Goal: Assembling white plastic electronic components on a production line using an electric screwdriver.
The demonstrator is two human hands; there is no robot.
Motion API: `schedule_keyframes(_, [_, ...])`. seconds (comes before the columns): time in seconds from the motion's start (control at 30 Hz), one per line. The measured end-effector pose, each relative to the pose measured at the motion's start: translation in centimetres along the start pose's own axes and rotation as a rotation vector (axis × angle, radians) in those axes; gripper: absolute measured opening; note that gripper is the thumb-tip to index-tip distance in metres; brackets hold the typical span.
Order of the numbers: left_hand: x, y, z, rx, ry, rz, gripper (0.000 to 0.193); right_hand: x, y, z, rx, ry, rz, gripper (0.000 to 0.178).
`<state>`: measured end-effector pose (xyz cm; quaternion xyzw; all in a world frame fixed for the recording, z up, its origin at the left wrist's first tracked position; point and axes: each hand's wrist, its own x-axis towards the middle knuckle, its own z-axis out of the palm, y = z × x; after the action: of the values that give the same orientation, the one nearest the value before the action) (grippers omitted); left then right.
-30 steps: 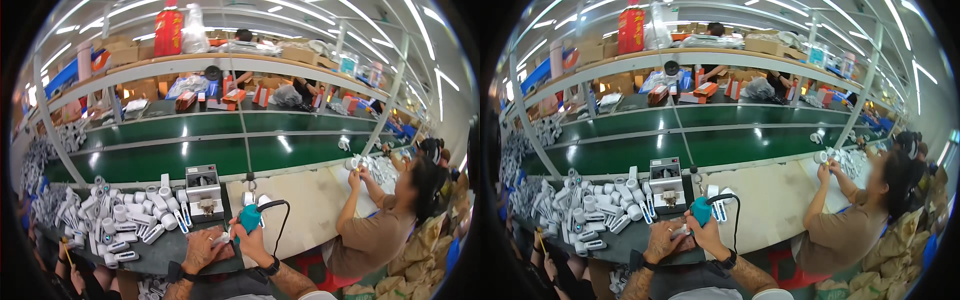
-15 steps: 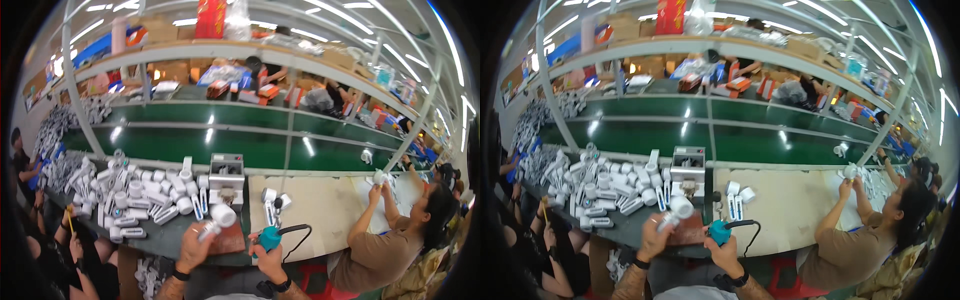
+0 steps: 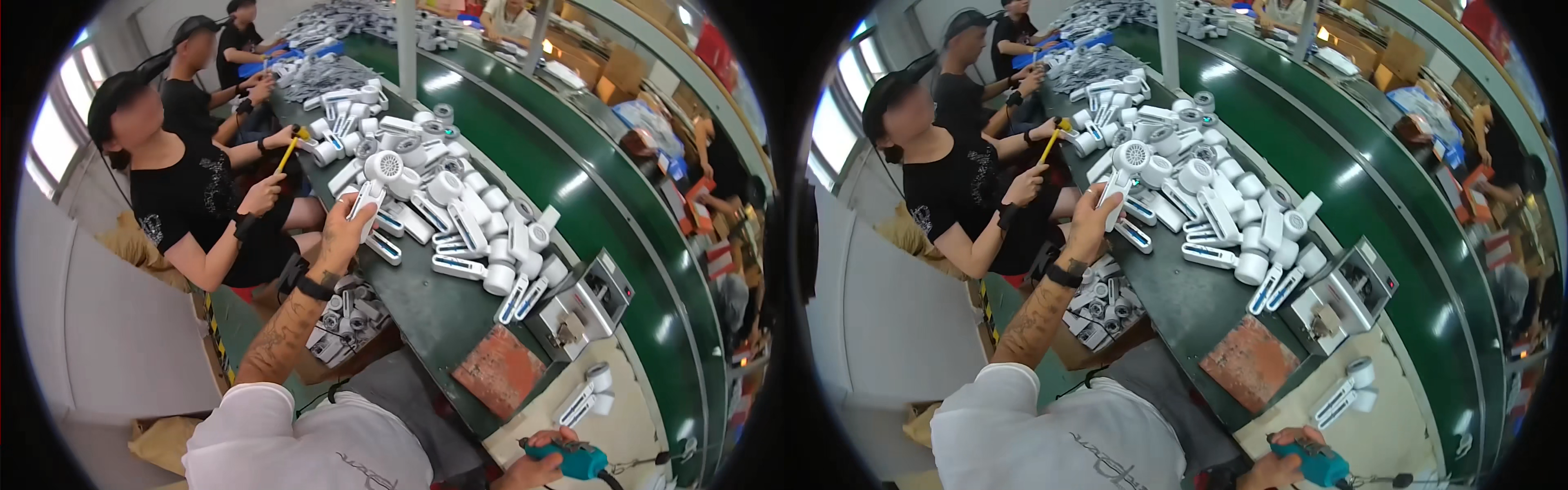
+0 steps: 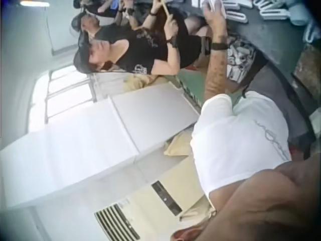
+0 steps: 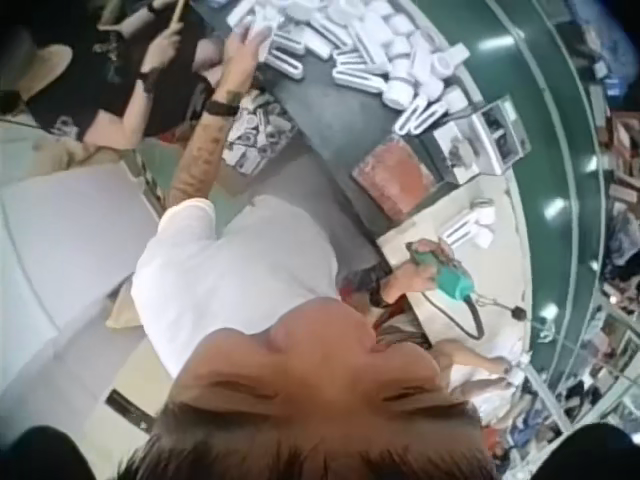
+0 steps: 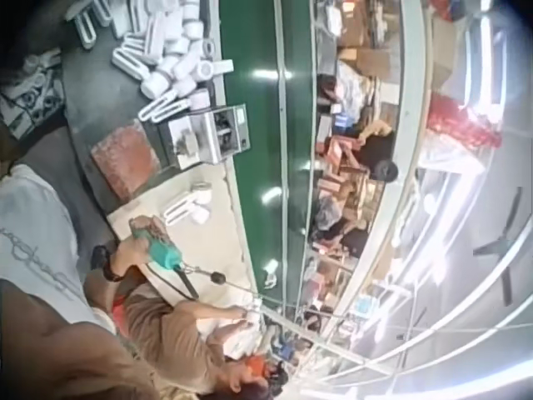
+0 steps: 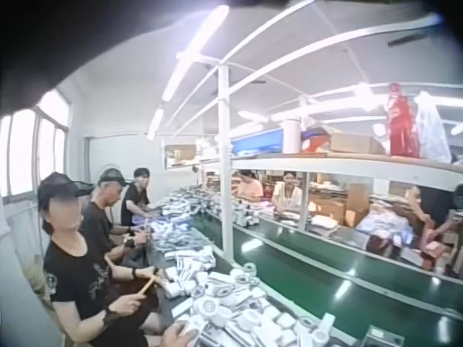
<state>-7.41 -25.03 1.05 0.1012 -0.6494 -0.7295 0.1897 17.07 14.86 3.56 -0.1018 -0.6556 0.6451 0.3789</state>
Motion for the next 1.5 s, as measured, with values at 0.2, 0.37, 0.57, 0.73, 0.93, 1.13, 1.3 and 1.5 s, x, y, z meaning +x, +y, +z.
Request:
schedule_keyframes(0.2, [5.1,0.7,-5.3,0.379,0.162,0.084,0.037,-0.5,-0.3,1.1,0.095,-0.112,-0.019,0.067])
schedule_keyframes(0.37, [13.6,-1.7,-3.6,0.91,0.268,0.308,0.036,0.9,0.9,0.5,-0.016,-0.11,-0.021,0.068])
schedule_keyframes(0.57, [24.3,-4.0,-15.9,1.201,0.329,0.489,0.051,1.8,0.7,3.0,0.081,-0.016,0.166,0.073])
schedule_keyframes(0.73, [25.8,-2.5,-8.3,0.87,0.16,0.387,0.035,2.3,0.9,2.5,0.039,-0.059,0.234,0.076])
schedule_keyframes(0.93, [30.5,-1.8,-9.6,1.121,0.072,0.376,0.044,2.7,1.5,1.9,0.09,-0.093,0.242,0.059])
schedule_keyframes(1.13, [33.8,-2.7,-10.9,1.247,0.043,0.529,0.042,2.4,1.6,0.8,0.159,-0.123,0.199,0.044])
schedule_keyframes(1.3, [34.3,-3.1,-10.9,1.241,0.05,0.494,0.04,2.0,0.9,0.9,0.14,-0.142,0.268,0.045])
schedule_keyframes(1.5, [30.0,0.2,-0.6,1.148,0.067,0.925,0.05,2.0,1.5,-0.3,0.015,-0.141,0.201,0.045])
